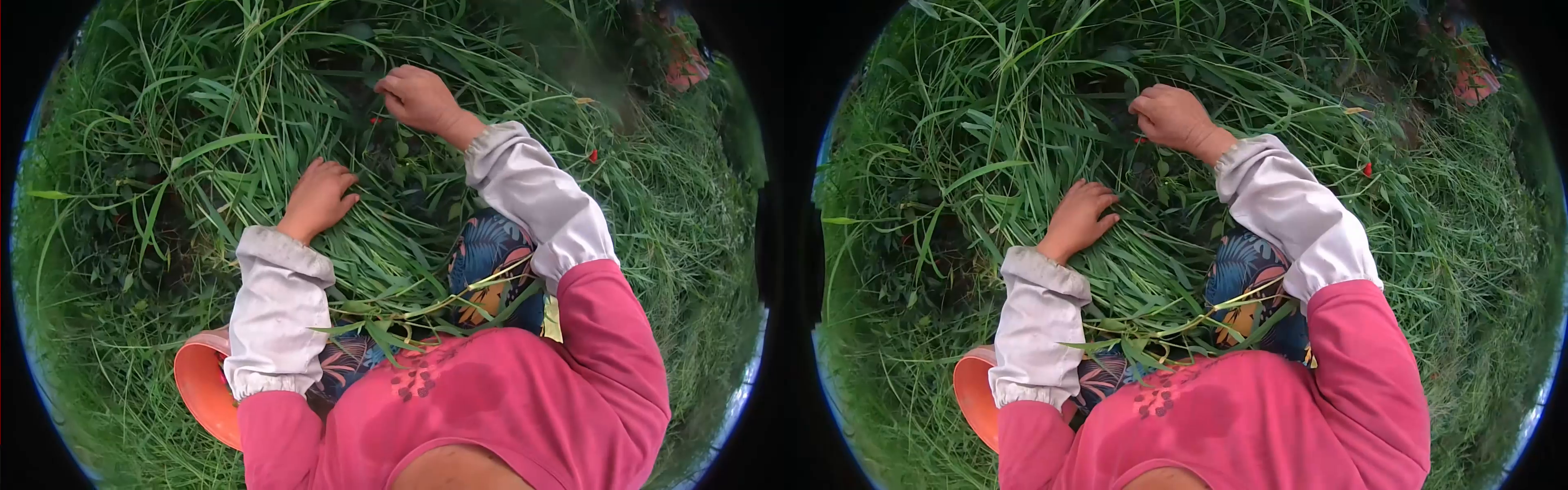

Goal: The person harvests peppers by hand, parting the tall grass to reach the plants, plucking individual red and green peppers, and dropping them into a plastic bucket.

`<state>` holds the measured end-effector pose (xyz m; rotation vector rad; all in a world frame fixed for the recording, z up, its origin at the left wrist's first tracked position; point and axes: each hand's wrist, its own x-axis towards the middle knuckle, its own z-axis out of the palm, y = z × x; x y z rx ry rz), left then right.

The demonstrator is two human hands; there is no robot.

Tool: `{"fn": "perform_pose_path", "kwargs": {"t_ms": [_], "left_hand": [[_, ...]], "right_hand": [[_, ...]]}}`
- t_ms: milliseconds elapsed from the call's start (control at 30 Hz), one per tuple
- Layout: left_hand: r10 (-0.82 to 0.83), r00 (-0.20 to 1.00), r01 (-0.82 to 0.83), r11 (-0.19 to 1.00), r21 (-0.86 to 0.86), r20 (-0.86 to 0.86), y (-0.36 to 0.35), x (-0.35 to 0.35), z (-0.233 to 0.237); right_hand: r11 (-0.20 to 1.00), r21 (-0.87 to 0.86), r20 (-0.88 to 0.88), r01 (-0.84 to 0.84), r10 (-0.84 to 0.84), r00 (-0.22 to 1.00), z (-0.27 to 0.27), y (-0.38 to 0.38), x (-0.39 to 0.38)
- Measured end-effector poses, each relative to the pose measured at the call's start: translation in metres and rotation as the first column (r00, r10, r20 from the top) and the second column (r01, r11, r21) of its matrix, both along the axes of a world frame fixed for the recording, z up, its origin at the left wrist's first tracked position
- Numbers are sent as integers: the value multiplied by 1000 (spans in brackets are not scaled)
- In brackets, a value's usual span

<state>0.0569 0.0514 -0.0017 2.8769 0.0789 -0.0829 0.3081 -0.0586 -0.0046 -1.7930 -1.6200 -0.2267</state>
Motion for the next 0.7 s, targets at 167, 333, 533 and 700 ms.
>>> {"fn": "perform_pose_path", "kwargs": {"t_ms": [167, 333, 533, 700], "left_hand": [[4, 995, -2, 1000, 20, -100, 2, 1, 6], [32, 999, -34, 995, -89, -20, 4, -4, 4], [8, 1000, -9, 996, -94, -10, 3, -3, 6], [9, 1000, -11, 997, -80, -21, 2, -5, 11]], "right_hand": [[901, -433, 221, 41, 62, 973, -38, 66, -31], [797, -548, 450, 253, 26, 892, -77, 57, -39], [893, -451, 317, -2, 162, 935, -74, 23, -34], [918, -362, 16, -161, 179, 984, -62, -18, -29]]}}
